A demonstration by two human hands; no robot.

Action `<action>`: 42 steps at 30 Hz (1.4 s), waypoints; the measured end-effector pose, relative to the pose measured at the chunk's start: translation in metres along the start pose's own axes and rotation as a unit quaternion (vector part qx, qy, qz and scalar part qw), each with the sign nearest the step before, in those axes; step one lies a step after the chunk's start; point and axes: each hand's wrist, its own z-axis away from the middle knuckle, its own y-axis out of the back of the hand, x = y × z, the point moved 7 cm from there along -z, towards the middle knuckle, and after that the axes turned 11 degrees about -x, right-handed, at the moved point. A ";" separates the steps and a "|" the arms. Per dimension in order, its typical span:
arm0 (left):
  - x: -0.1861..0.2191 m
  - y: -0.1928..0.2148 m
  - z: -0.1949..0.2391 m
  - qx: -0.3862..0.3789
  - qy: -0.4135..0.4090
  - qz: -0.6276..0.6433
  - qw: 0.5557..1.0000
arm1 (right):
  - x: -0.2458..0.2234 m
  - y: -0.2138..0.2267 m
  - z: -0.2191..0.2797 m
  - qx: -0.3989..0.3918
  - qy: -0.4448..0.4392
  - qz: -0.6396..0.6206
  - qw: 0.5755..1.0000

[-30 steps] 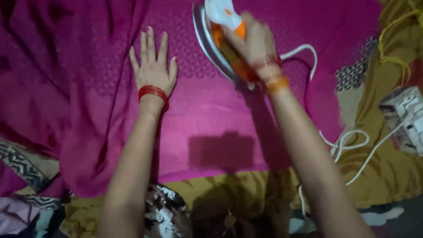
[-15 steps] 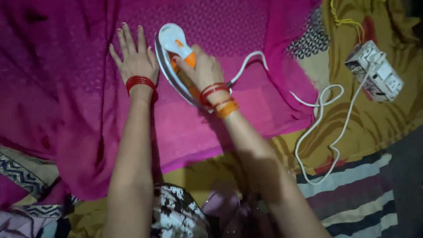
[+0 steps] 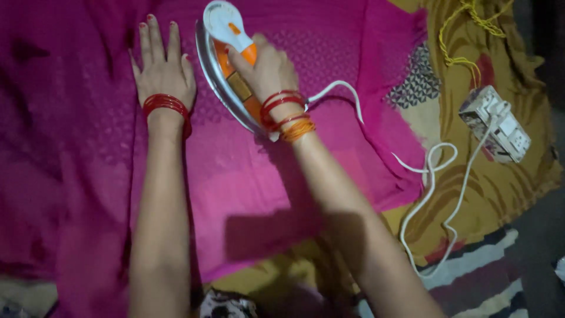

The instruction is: Ironing a pink garment on a flat surface.

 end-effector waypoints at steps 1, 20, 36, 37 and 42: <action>-0.004 -0.001 -0.004 0.015 -0.006 -0.009 1.000 | -0.002 0.002 -0.012 0.018 0.014 0.002 1.000; -0.012 0.002 -0.011 0.059 -0.040 -0.010 0.997 | 0.000 0.006 -0.011 -0.135 0.089 -0.203 0.966; -0.014 0.003 -0.012 0.038 -0.064 -0.015 0.997 | -0.025 -0.023 -0.062 -0.095 0.053 -0.358 0.927; -0.015 0.003 -0.012 0.040 -0.064 -0.015 0.997 | -0.023 -0.025 -0.071 -0.083 0.061 -0.379 0.920; -0.012 0.005 -0.011 0.040 -0.065 -0.006 0.997 | -0.023 -0.016 -0.042 -0.091 0.028 -0.379 0.920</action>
